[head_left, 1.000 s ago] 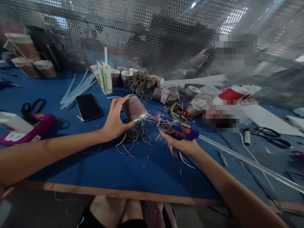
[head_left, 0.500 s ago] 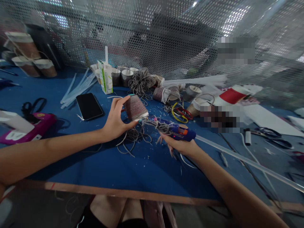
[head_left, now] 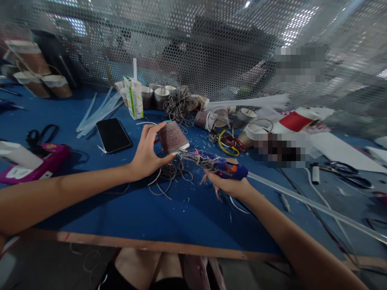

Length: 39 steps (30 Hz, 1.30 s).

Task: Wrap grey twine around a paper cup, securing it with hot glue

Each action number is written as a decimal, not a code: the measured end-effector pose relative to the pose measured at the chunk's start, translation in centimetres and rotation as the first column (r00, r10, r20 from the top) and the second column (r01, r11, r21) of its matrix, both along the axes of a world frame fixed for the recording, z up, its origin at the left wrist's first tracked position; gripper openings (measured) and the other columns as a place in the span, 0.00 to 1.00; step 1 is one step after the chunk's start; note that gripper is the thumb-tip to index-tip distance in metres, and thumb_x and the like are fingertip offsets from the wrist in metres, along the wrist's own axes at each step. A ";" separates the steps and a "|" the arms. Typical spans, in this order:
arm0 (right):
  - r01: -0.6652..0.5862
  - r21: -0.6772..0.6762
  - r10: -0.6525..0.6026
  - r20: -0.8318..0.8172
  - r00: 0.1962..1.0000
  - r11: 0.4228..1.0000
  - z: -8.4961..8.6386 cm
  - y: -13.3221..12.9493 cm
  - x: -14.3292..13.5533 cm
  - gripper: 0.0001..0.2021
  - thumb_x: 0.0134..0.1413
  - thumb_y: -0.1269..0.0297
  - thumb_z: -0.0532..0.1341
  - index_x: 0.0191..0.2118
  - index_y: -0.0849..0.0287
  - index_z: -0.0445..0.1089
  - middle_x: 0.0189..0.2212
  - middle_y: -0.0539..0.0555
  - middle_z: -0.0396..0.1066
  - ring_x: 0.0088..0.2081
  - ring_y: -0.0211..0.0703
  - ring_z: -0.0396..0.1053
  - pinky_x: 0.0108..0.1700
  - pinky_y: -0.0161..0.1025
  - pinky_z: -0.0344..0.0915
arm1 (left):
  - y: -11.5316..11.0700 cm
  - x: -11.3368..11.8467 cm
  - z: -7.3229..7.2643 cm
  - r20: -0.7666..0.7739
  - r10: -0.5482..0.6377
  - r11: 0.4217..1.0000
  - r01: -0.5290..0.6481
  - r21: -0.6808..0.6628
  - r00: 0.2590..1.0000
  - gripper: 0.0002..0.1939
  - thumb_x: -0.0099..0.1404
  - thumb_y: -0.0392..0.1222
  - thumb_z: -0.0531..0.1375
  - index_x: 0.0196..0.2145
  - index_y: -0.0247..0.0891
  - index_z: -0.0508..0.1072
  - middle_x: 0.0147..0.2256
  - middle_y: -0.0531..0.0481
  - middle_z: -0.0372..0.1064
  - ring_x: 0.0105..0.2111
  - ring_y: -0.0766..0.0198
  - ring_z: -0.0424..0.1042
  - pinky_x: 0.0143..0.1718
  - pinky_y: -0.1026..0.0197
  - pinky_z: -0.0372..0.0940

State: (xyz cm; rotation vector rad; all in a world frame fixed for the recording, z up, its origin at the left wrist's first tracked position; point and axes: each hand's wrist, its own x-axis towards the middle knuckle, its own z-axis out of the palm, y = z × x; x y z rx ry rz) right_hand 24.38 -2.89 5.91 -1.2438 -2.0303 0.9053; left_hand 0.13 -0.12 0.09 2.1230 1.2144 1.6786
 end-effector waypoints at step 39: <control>0.090 -0.018 -0.090 -0.002 0.996 0.996 -1.3 1.0 1.9 0.16 0.48 0.56 0.63 0.16 0.54 0.61 0.09 0.47 0.62 0.11 0.37 0.62 0.14 0.35 0.62 | 0.4 0.1 -0.9 0.115 -0.048 0.999 0.047 0.006 0.992 0.38 0.52 0.42 0.69 0.58 0.44 0.59 0.55 0.41 0.56 0.56 0.51 0.64 0.47 0.51 0.76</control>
